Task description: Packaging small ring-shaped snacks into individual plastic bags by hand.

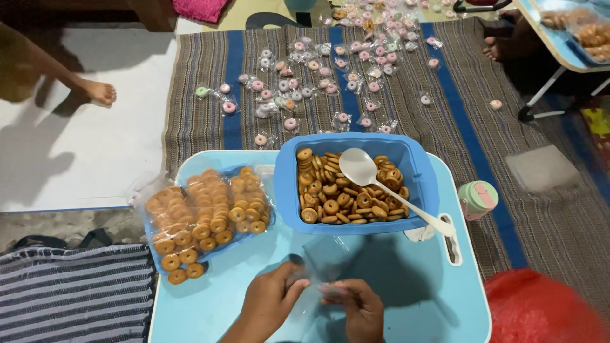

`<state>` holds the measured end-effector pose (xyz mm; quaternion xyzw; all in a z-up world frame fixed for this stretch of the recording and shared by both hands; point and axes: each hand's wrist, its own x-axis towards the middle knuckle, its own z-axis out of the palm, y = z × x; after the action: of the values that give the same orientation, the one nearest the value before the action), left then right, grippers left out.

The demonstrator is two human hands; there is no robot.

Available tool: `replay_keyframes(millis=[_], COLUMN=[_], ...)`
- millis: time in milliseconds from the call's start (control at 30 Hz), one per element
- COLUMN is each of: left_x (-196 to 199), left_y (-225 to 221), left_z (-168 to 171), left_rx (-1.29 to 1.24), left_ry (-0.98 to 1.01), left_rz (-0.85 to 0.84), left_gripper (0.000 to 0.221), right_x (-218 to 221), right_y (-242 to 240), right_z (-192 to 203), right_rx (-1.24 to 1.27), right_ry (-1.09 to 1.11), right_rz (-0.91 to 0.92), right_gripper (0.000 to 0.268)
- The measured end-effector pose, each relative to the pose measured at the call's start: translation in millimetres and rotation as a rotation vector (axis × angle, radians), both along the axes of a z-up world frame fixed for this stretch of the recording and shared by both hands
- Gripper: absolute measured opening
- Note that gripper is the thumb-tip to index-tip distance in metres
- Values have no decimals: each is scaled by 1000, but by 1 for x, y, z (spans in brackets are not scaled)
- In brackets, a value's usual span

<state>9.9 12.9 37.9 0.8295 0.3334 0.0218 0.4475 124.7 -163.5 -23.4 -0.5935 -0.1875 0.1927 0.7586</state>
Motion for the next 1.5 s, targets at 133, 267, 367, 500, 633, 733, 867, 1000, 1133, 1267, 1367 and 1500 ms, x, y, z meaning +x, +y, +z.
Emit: replay_keyframes(millis=[133, 267, 367, 500, 633, 733, 867, 1000, 1133, 1267, 1367, 1500], left_x=[-4, 0, 0, 0, 3, 9, 9, 4, 9, 28, 43, 61], left_y=[3, 4, 0, 1, -5, -3, -5, -2, -6, -1, 0, 0], left_z=[-20, -6, -11, -6, -13, -13, -8, 18, 68, 143, 201, 219], left_rx=[71, 60, 59, 146, 267, 488, 661, 715, 593, 334, -31, -40], left_ry=[-90, -281, -399, -501, -536, -413, -262, -345, -639, -765, -795, -892], left_rz=[-18, -77, -137, -211, -130, -129, -132, -69, -124, -340, -337, -335], left_gripper=[30, 28, 26, 32, 29, 45, 51, 46, 41, 85, 73, 43], right_x=[10, 27, 28, 70, 95, 97, 68, 62, 75, 86, 89, 91], right_y=[1, -2, -6, -27, -51, -58, -35, -24, -14, 5, 15, 15], right_z=[17, 17, 11, 55, 99, 84, 108, 129, 175, 210, 259, 280], right_rx=[-22, 37, 64, 135, 39, 104, 71, -17, -177, -149, -224, -278], right_ry=[162, 205, 215, 196, -44, -171, -153, -312, -829, -1074, -1187, -1237], right_rz=[-64, -92, -182, -425, -497, -473, -408, -269, 12, 20, 79, 34], right_gripper=[19, 17, 13, 25, 9, 13, 10, 13, 12, 10, 14, 15])
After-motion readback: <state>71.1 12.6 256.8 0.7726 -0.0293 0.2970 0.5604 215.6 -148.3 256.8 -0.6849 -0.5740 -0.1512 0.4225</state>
